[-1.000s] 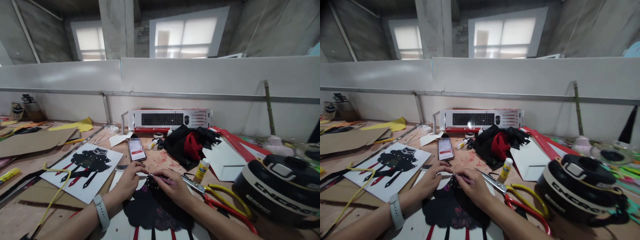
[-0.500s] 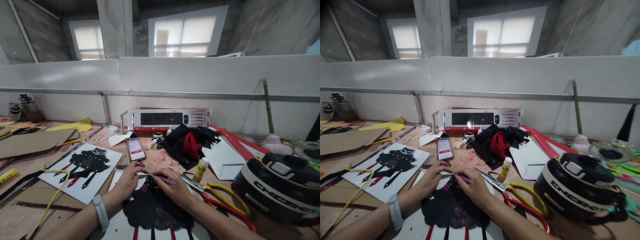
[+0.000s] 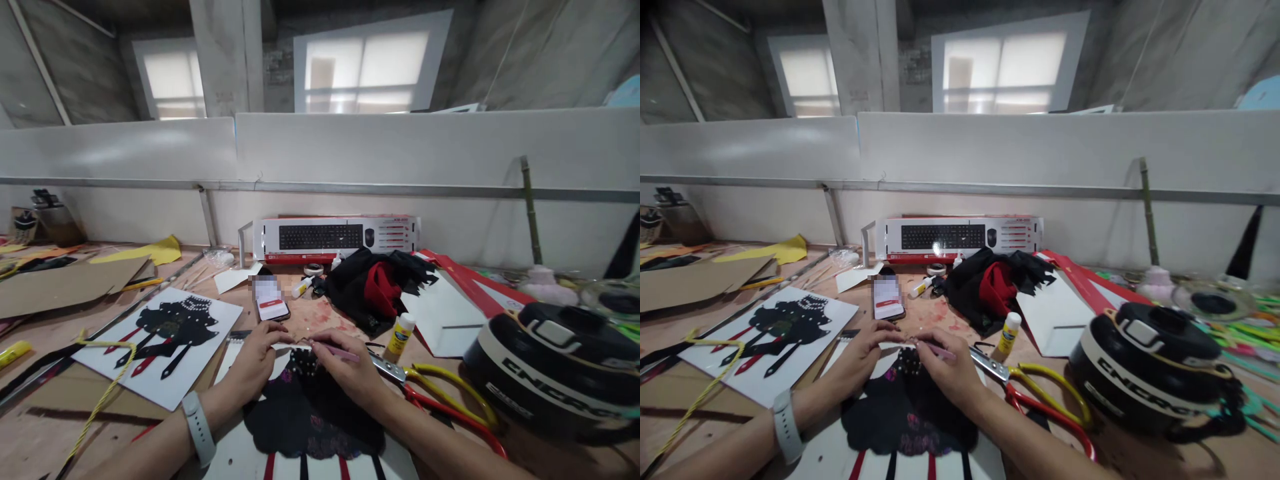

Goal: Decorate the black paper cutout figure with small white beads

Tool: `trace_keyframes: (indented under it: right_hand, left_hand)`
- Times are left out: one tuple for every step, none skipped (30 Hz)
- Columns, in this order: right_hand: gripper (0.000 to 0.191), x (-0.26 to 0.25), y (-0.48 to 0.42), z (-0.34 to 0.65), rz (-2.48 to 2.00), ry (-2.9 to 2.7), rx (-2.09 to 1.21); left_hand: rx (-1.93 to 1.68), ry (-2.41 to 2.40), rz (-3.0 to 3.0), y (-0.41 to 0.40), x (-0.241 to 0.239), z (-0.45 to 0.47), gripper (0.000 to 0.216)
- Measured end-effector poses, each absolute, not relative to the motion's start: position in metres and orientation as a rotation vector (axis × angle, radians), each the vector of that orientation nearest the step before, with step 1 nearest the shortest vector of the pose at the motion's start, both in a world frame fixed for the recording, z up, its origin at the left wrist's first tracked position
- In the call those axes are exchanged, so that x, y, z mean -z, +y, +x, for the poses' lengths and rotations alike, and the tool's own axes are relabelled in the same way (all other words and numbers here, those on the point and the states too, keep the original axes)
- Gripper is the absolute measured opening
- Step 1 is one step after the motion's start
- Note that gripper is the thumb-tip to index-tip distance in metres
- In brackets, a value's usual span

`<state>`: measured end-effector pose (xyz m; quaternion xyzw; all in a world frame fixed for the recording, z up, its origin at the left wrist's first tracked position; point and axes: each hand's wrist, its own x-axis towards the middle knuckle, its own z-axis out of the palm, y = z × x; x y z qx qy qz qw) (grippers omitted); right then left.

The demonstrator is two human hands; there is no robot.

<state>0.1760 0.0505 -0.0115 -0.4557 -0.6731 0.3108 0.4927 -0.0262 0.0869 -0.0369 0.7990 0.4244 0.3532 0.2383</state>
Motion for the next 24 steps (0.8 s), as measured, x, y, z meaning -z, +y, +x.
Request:
trace_keyframes:
  right_hand:
    - [0.017, 0.012, 0.052, 0.177, -1.111, -1.586, -0.763]
    - [0.018, 0.013, 0.053, 0.178, -1.115, -1.538, -0.776]
    - [0.019, 0.013, 0.055, 0.179, -1.117, -1.490, -0.791]
    - [0.021, 0.013, 0.056, 0.180, -1.116, -1.442, -0.805]
    - [0.022, 0.012, 0.057, 0.181, -1.113, -1.395, -0.821]
    - [0.023, 0.011, 0.058, 0.182, -1.109, -1.351, -0.837]
    - [0.024, 0.009, 0.058, 0.182, -1.105, -1.310, -0.852]
    - [0.025, 0.007, 0.059, 0.183, -1.099, -1.274, -0.866]
    - [0.026, 0.005, 0.059, 0.183, -1.093, -1.243, -0.882]
    - [0.027, 0.003, 0.059, 0.183, -1.088, -1.217, -0.896]
    - [0.028, 0.002, 0.058, 0.183, -1.084, -1.196, -0.909]
    - [0.029, 0.000, 0.058, 0.183, -1.080, -1.178, -0.919]
    - [0.029, -0.001, 0.057, 0.182, -1.076, -1.163, -0.929]
    - [0.029, -0.001, 0.057, 0.182, -1.072, -1.150, -0.937]
    - [0.029, -0.002, 0.057, 0.182, -1.069, -1.141, -0.945]
    - [0.029, -0.002, 0.056, 0.182, -1.066, -1.133, -0.951]
    - [0.028, -0.002, 0.056, 0.182, -1.064, -1.127, -0.956]
    - [0.027, -0.002, 0.056, 0.181, -1.062, -1.122, -0.961]
    - [0.027, -0.001, 0.056, 0.181, -1.061, -1.118, -0.964]
    - [0.027, -0.001, 0.056, 0.181, -1.059, -1.114, -0.966]
    - [0.026, -0.001, 0.057, 0.181, -1.058, -1.112, -0.968]
    - [0.026, 0.000, 0.057, 0.181, -1.056, -1.110, -0.970]
    - [0.026, 0.000, 0.057, 0.181, -1.055, -1.109, -0.972]
    - [0.025, 0.000, 0.057, 0.182, -1.053, -1.108, -0.975]
  left_hand:
    - [-0.958, 1.161, 2.227, 0.086, 0.036, -0.027, 0.048]
    - [-0.947, 1.157, 2.268, 0.085, 0.034, -0.027, 0.046]
    - [-0.933, 1.150, 2.310, 0.082, 0.032, -0.027, 0.043]
    - [-0.918, 1.145, 2.351, 0.079, 0.030, -0.027, 0.040]
    - [-0.904, 1.140, 2.388, 0.076, 0.027, -0.027, 0.038]
    - [-0.892, 1.134, 2.417, 0.072, 0.025, -0.026, 0.037]
    - [-0.876, 1.135, 2.449, 0.069, 0.022, -0.026, 0.036]
    - [-0.851, 1.141, 2.492, 0.065, 0.020, -0.025, 0.035]
    - [-0.815, 1.152, 2.547, 0.062, 0.018, -0.024, 0.034]
    - [-0.770, 1.168, 2.609, 0.060, 0.016, -0.024, 0.035]
    - [-0.720, 1.187, 2.674, 0.058, 0.015, -0.023, 0.037]
    - [-0.670, 1.204, 2.733, 0.057, 0.015, -0.023, 0.040]
    - [-0.627, 1.216, 2.779, 0.057, 0.015, -0.022, 0.042]
    - [-0.600, 1.219, 2.806, 0.057, 0.015, -0.022, 0.044]
    - [-0.584, 1.223, 2.825, 0.058, 0.015, -0.023, 0.044]
    - [-0.575, 1.224, 2.837, 0.059, 0.016, -0.023, 0.044]
    - [-0.573, 1.227, 2.843, 0.059, 0.017, -0.024, 0.044]
    - [-0.578, 1.235, 2.843, 0.060, 0.018, -0.024, 0.044]
    - [-0.585, 1.242, 2.839, 0.060, 0.018, -0.025, 0.045]
    - [-0.585, 1.242, 2.836, 0.060, 0.019, -0.025, 0.046]
    - [-0.573, 1.231, 2.838, 0.060, 0.020, -0.025, 0.047]
    - [-0.554, 1.210, 2.844, 0.060, 0.021, -0.026, 0.048]
    - [-0.526, 1.187, 2.852, 0.061, 0.022, -0.026, 0.049]
    - [-0.497, 1.167, 2.859, 0.061, 0.022, -0.026, 0.050]
